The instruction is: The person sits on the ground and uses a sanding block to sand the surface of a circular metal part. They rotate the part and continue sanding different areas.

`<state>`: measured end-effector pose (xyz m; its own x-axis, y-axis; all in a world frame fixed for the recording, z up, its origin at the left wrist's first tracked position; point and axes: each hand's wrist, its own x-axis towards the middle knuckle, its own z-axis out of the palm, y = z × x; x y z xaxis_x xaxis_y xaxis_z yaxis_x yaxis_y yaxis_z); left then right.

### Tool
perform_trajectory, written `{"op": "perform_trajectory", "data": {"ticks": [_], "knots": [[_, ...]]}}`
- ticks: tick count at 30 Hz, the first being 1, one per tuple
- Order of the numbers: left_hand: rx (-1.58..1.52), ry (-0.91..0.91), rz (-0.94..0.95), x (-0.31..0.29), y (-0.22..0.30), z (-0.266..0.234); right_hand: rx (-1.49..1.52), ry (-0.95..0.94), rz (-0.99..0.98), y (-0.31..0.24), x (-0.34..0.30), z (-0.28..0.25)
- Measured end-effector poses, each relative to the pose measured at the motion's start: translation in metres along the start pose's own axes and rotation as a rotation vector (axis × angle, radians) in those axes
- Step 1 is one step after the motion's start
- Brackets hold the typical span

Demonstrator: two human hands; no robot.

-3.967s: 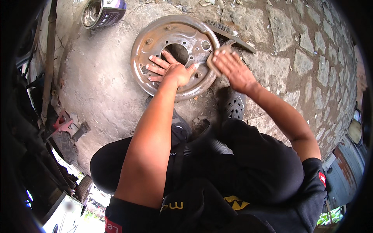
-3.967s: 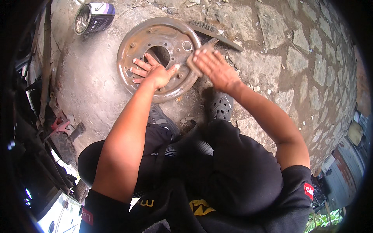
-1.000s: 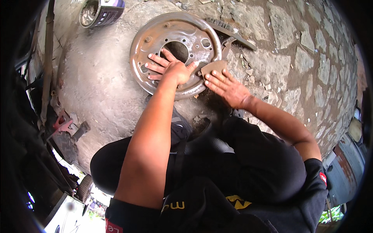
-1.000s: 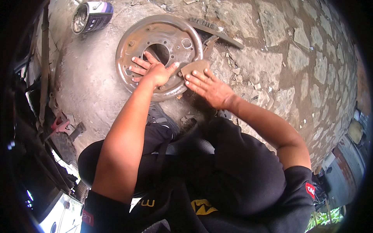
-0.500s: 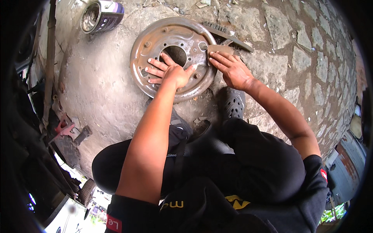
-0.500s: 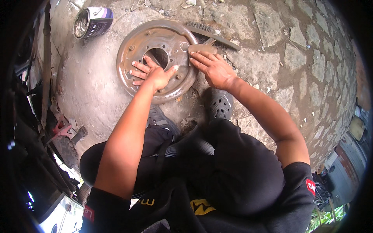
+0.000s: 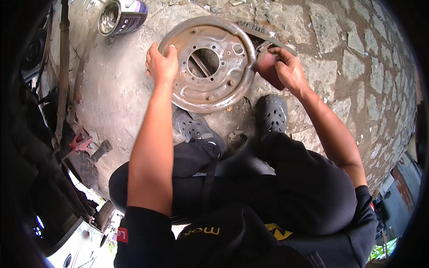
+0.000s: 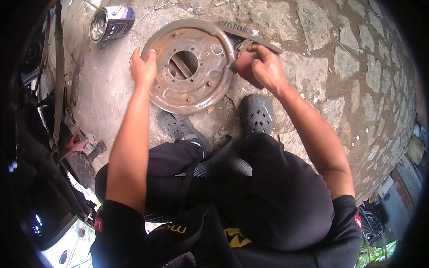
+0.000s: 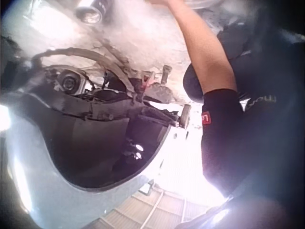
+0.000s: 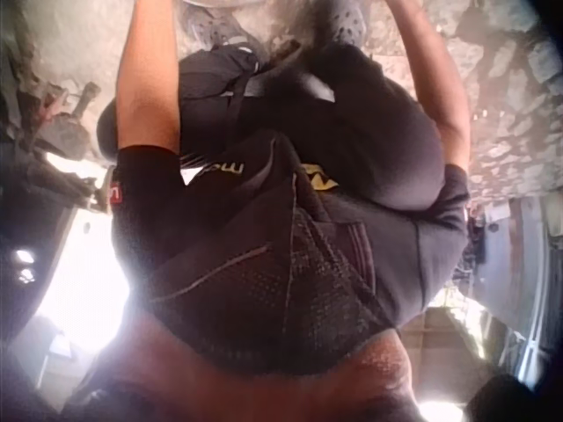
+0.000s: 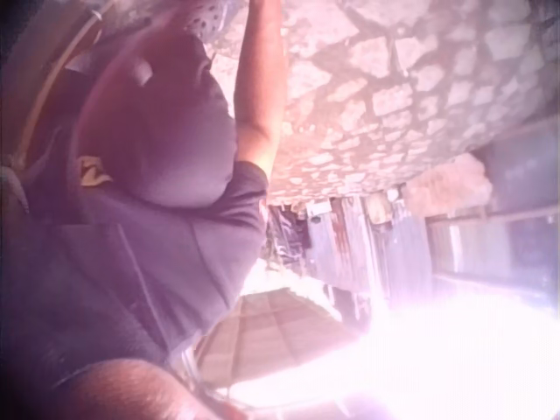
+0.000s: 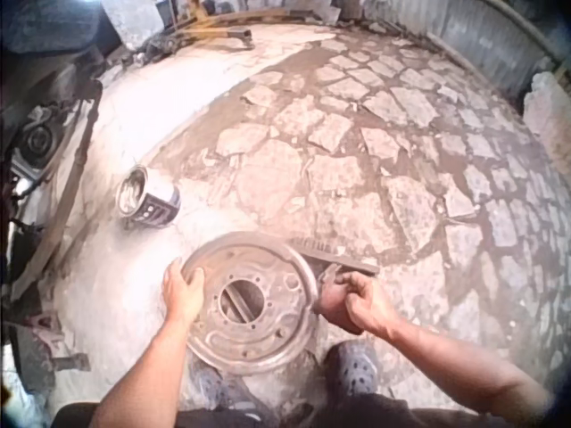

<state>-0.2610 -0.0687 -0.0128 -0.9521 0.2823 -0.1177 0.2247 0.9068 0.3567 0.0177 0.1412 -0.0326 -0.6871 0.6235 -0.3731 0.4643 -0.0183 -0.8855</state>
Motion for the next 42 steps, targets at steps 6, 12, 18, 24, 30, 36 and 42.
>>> {"op": "perform_trajectory", "data": {"ticks": [6, 12, 18, 24, 30, 36, 42], "knots": [[-0.274, -0.294, -0.035, 0.046, -0.045, 0.008, 0.018, -0.224, 0.335, 0.003, -0.032, 0.020], [-0.257, -0.241, -0.062, 0.048, -0.038, 0.019, 0.227, -0.474, 0.551, 0.014, -0.051, 0.041], [-0.308, -0.201, -0.083, 0.039, -0.043, 0.015, 0.276, -0.318, 0.533, 0.013, -0.047, 0.048], [-0.348, -0.147, -0.194, 0.017, -0.071, 0.006, 0.286, -0.319, 0.504, 0.008, -0.032, 0.042], [-0.650, -0.101, -0.424, -0.022, -0.084, 0.002, 0.222, -0.231, 0.360, -0.006, -0.017, 0.039], [-0.441, -0.083, -0.436, -0.069, -0.065, 0.009, 0.001, -0.159, 0.300, -0.015, 0.009, 0.010], [0.027, -0.019, -0.166, -0.102, -0.031, -0.006, 0.063, 0.013, 0.162, -0.025, 0.006, -0.017]]}}
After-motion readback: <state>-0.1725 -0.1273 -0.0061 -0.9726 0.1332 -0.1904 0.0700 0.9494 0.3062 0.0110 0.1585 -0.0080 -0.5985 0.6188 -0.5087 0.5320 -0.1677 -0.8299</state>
